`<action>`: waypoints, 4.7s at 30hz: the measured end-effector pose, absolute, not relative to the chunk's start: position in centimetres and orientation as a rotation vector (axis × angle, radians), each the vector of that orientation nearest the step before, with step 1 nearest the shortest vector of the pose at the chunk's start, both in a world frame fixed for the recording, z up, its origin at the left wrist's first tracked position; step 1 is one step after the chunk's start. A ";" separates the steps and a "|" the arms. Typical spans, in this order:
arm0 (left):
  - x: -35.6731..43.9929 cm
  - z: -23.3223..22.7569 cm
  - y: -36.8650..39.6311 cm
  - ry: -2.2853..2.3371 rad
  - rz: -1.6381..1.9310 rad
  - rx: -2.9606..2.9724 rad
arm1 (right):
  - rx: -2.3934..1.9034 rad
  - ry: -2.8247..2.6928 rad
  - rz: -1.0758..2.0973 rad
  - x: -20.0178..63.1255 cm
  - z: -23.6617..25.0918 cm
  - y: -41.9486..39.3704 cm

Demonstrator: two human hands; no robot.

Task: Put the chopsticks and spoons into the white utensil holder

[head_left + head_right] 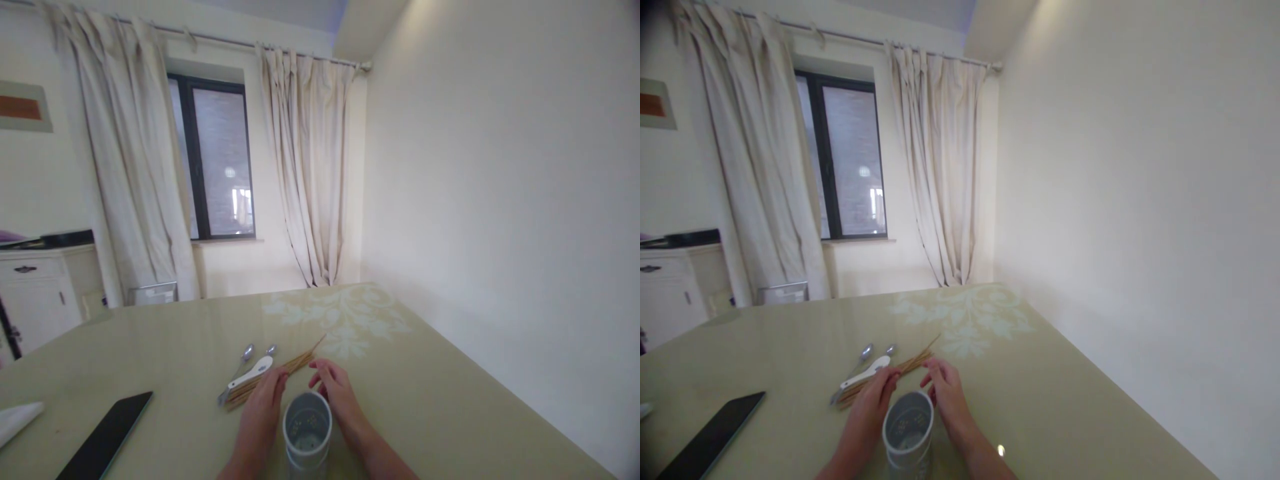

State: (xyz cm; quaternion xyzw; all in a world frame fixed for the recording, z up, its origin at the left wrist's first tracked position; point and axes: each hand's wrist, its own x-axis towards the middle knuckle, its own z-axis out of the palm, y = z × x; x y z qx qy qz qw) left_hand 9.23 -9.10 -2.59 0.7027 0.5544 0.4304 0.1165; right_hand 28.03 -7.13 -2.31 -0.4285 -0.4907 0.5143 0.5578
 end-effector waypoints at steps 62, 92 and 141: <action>7.7 -2.2 -9.5 2.204 0.631 2.227 | -0.703 -1.326 1.180 30.0 3.3 -10.8; 8.1 -3.1 -9.5 1.860 1.183 2.281 | -0.909 -0.844 0.673 33.4 4.3 -8.8; 9.0 -2.2 -9.6 1.833 1.118 1.895 | -0.812 -1.348 1.062 30.1 2.1 -10.7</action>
